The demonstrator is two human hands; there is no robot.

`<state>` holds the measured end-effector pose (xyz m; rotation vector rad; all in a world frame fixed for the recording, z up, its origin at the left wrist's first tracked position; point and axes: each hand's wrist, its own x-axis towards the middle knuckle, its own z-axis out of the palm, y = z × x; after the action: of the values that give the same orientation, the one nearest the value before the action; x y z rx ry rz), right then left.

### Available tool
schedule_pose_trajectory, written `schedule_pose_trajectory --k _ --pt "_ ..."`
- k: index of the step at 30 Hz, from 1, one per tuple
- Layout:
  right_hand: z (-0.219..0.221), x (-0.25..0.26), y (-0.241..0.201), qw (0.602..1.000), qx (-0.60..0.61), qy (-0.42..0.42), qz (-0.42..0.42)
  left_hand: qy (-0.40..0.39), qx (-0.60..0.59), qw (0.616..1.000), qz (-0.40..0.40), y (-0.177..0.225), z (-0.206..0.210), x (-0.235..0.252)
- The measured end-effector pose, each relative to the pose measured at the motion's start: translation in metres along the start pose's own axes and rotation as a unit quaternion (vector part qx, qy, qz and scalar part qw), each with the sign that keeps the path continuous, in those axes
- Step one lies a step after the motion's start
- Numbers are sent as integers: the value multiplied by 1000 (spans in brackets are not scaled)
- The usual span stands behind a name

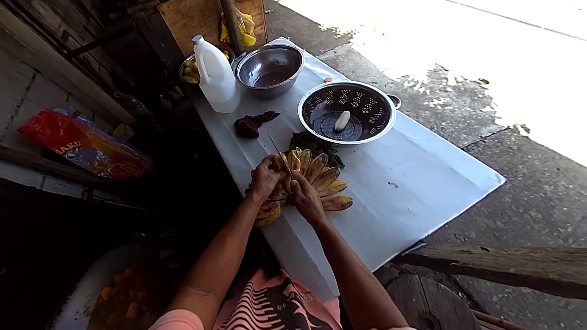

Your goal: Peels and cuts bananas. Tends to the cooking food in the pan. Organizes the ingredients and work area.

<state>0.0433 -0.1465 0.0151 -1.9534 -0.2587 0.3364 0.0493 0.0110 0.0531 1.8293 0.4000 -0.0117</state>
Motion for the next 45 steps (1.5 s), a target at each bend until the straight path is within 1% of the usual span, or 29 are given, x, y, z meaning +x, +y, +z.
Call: schedule_pose_trajectory --k 1,3,5,7,9,11,12,14,16,17,19,21,22,24,26,27,28,29,30,31,32,33,34,36,37,38,41,43,45 --pt "9 3 4 994 106 -7 7 13 -8 1000 4 0 0 1" --pt "19 5 6 964 265 -18 29 15 -39 999 17 -2 0 -3" --pt "21 5 4 933 354 -9 57 -19 -74 996 48 -9 -5 -8" --pt "19 8 1 906 413 -8 87 -35 -89 994 51 -8 -12 -10" --pt "17 10 -1 893 438 -10 101 -6 -20 999 28 -2 -3 -7" --pt "16 11 0 888 446 -12 109 34 96 995 8 2 11 -4" --pt "14 12 1 884 453 -11 114 50 154 987 21 4 16 -6" --pt "10 12 1 876 465 -1 130 48 252 963 82 6 18 -20" --pt "5 11 -2 879 458 12 133 34 311 941 132 5 16 -38" --pt "3 8 -2 885 449 18 123 38 309 941 132 3 13 -44" --pt "1 1 -1 898 433 22 80 51 238 966 88 4 5 -45" --pt "5 -3 3 923 384 3 32 36 98 993 52 -1 -2 -37" --pt "7 -3 3 946 324 -9 14 18 24 999 37 -4 -6 -33" --pt "9 3 0 986 163 -16 -24 -18 -37 999 19 -6 -12 -30" --pt "6 2 -10 999 29 -10 -44 -51 -9 998 27 -2 -16 -35" --pt "3 -3 -14 999 3 -16 -48 -67 15 997 38 0 -17 -40" --pt "-2 -8 -16 998 12 -31 -47 -74 32 996 49 3 -19 -45" --pt "-8 -14 -16 996 66 -52 -32 -58 40 996 59 5 -20 -50" --pt "-14 -17 -16 985 155 -71 -7 -13 36 997 61 4 -20 -54" --pt "-22 -17 -17 965 245 -87 29 54 13 997 51 4 -19 -56" --pt "-31 -12 -19 942 316 -87 64 114 -28 993 22 7 -17 -54" --pt "-39 -1 -19 927 359 -67 88 153 -79 985 -25 11 -17 -51" --pt "-47 13 -19 917 385 -26 98 177 -134 972 -79 16 -15 -47" --pt "-64 44 -19 905 412 68 85 193 -198 947 -166 24 -8 -38" --pt "-73 54 -22 903 413 92 79 185 -203 944 -181 24 -5 -34" --pt "-80 58 -26 906 404 101 81 177 -197 948 -178 23 0 -32" --pt "-72 44 -27 937 340 61 59 137 -146 972 -124 18 13 -26" --pt "-54 25 -16 961 273 26 35 120 -103 983 -95 14 16 -15" --pt "-44 9 1 989 144 6 7 93 -86 990 -68 10 13 -1"
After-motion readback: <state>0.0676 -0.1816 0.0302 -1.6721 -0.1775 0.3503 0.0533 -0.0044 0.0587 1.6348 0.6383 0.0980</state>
